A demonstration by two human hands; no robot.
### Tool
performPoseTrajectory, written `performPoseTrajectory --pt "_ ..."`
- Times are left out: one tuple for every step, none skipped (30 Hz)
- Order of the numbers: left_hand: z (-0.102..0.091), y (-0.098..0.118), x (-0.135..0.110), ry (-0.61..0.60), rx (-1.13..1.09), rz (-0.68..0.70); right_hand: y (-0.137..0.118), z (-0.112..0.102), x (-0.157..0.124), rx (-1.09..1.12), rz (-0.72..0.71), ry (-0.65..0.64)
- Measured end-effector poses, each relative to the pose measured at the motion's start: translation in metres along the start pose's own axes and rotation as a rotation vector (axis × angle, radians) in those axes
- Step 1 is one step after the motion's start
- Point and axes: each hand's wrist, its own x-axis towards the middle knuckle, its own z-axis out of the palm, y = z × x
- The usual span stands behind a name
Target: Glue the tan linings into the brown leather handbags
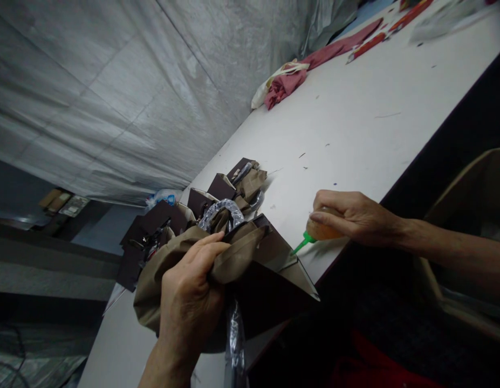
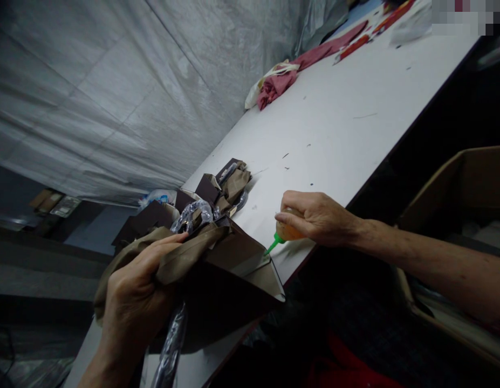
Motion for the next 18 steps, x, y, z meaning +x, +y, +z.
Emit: performPoseTrajectory --pt "-0.001 0.000 -0.001 -0.002 0.000 0.003 0.001 0.000 -0.002 0.007 0.010 -0.010" --pt "-0.001 0.000 -0.002 -0.001 0.000 0.007 0.002 0.001 -0.003 0.012 0.019 -0.024" --pt "-0.001 0.000 -0.003 -0.001 -0.002 0.012 0.002 0.001 -0.005 0.015 0.023 -0.045" --pt "-0.002 0.000 -0.004 0.001 -0.004 0.017 0.002 0.000 -0.007 0.016 0.021 -0.069" --pt "-0.002 0.000 -0.005 0.006 -0.005 0.020 0.001 0.000 -0.008 0.017 0.016 -0.092" --pt "-0.002 0.001 -0.006 0.008 -0.006 0.025 0.001 -0.001 -0.009 0.023 0.012 -0.108" --pt "-0.003 0.001 -0.007 0.007 -0.005 0.028 0.000 -0.001 -0.009 0.035 0.012 -0.110" --pt "-0.003 0.001 -0.008 0.007 -0.005 0.026 -0.001 -0.001 -0.009 0.044 0.014 -0.098" --pt "-0.003 0.002 -0.008 0.009 -0.007 0.022 -0.002 -0.001 -0.010 0.047 0.019 -0.075" --pt "-0.004 0.002 -0.009 0.012 -0.013 0.015 -0.002 -0.001 -0.010 0.047 0.028 -0.053" --pt "-0.004 0.003 -0.011 0.013 -0.021 0.012 -0.001 -0.001 -0.010 0.051 0.036 -0.050" --pt "-0.005 0.003 -0.012 0.011 -0.030 0.012 -0.001 0.000 -0.011 0.060 0.040 -0.070" --pt "-0.005 0.003 -0.013 0.009 -0.038 0.017 0.000 0.000 -0.011 0.075 0.041 -0.106" --pt "-0.005 0.003 -0.014 0.004 -0.044 0.024 0.001 0.001 -0.012 0.093 0.039 -0.142" --pt "-0.006 0.003 -0.016 -0.005 -0.048 0.033 0.002 0.002 -0.014 0.110 0.036 -0.161" --pt "-0.007 0.002 -0.017 -0.011 -0.050 0.033 0.002 0.002 -0.015 0.119 0.032 -0.159" --pt "-0.007 0.003 -0.019 -0.012 -0.051 0.025 0.003 0.003 -0.016 0.115 0.029 -0.135" --pt "-0.008 0.003 -0.021 -0.008 -0.053 0.010 0.003 0.002 -0.017 0.103 0.030 -0.097"
